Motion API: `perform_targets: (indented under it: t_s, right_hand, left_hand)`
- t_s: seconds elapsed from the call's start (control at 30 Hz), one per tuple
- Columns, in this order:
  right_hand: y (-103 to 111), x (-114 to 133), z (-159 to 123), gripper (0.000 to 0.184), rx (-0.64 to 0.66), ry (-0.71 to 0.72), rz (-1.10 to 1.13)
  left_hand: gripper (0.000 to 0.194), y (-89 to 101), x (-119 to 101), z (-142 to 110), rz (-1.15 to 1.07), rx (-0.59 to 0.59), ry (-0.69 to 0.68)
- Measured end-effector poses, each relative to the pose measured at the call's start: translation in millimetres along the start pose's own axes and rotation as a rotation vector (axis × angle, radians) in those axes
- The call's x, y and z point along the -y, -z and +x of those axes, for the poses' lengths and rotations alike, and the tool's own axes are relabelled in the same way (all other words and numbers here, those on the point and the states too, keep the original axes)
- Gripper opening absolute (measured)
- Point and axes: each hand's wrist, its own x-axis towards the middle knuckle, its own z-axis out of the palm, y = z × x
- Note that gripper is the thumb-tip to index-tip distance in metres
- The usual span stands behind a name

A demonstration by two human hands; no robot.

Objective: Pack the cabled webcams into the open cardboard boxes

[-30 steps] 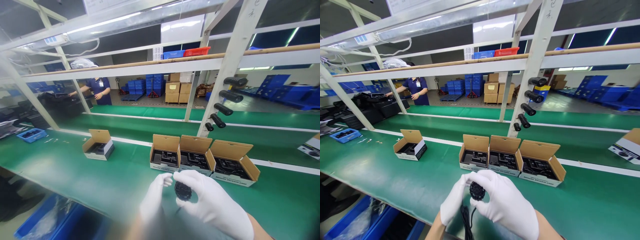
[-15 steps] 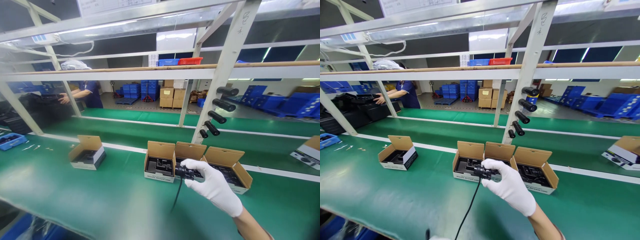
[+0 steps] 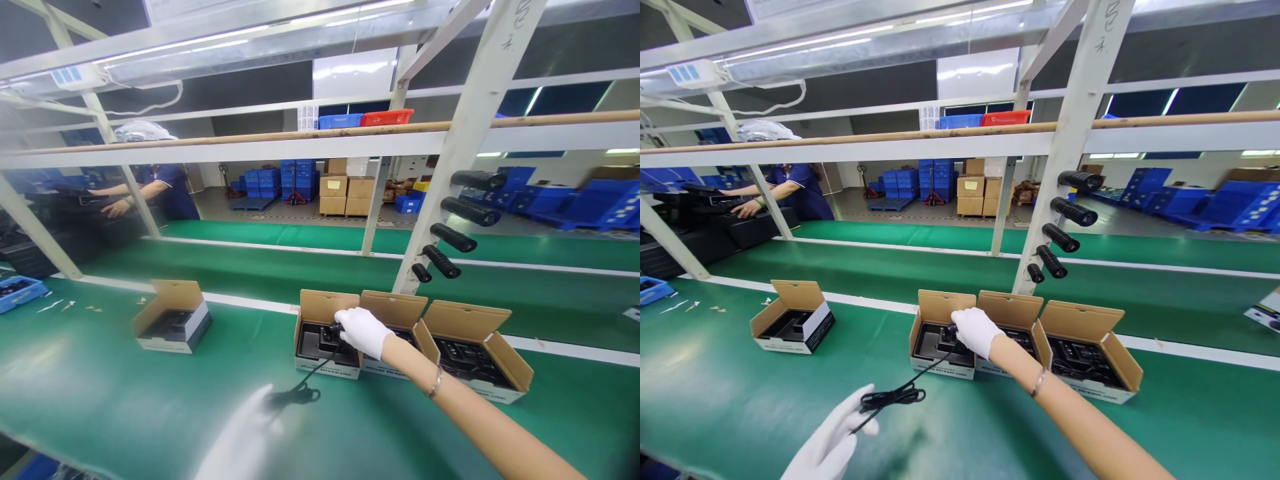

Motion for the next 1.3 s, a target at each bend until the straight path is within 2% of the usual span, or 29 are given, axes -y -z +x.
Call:
perform_targets:
  t_s: [0.07,0.27,0.4,0.5,0.6,0.73,0.8,0.87,0.9,0.93,0.97,1.07,1.13,1.2,1.23,1.3]
  right_hand:
    - [-4,2,7,0.014,0.042,0.027,-0.054]
    - [-3,5,16,0.027,0.223,0.009,-0.106]
    - [-1,21,28,0.014,0.331,-0.043,-0.112]
    - [12,30,30,0.011,0.361,-0.072,-0.069]
    - [42,31,14,0.025,0.299,0.0,0.054]
    - [83,35,-21,0.048,0.157,0.298,0.47]
    - [92,40,-34,0.039,0.046,0.277,0.657]
    - [93,41,-40,0.024,-0.072,0.137,0.728]
    - [91,40,-41,0.02,-0.116,0.089,0.758]
    - [88,38,-42,0.018,-0.134,0.077,0.81]
    - [84,35,-42,0.017,-0.135,0.082,0.872]
    - [70,24,-40,0.017,-0.168,0.027,0.938]
    - [62,17,-39,0.029,-0.262,-0.097,0.847]
    - [56,11,-39,0.043,-0.346,-0.138,0.705]
    - [54,8,-40,0.045,-0.333,-0.109,0.612]
    - [50,5,-39,0.039,-0.217,-0.02,0.388]
  left_hand:
    - [0.064,-3.1,5,9,0.031,-0.011,0.002]
    - [0.052,-10.5,3,16,0.178,-0.019,0.033]
    - [0.05,-13.4,-8,21,0.223,-0.031,0.033]
    - [0.051,-14.8,-17,25,0.245,-0.019,0.005]
    - [0.049,-16.5,-35,31,0.265,0.025,-0.085]
    - [0.038,-26.2,-68,54,0.37,0.047,-0.31]
    - [0.038,-35.3,-79,73,0.476,-0.083,-0.446]
    - [0.041,-46.4,-84,94,0.594,-0.284,-0.532]
    - [0.044,-52.2,-84,104,0.619,-0.342,-0.545]
    - [0.048,-57.9,-83,113,0.603,-0.328,-0.541]
    - [0.051,-63.2,-81,120,0.544,-0.241,-0.521]
    - [0.059,-75.5,-73,137,0.401,0.224,-0.464]
    - [0.067,-79.1,-69,147,0.498,0.423,-0.442]
    - [0.063,-78.7,-67,159,0.634,0.47,-0.43]
    - [0.057,-77.3,-66,165,0.684,0.472,-0.427]
    - [0.045,-73.5,-64,179,0.774,0.499,-0.436]
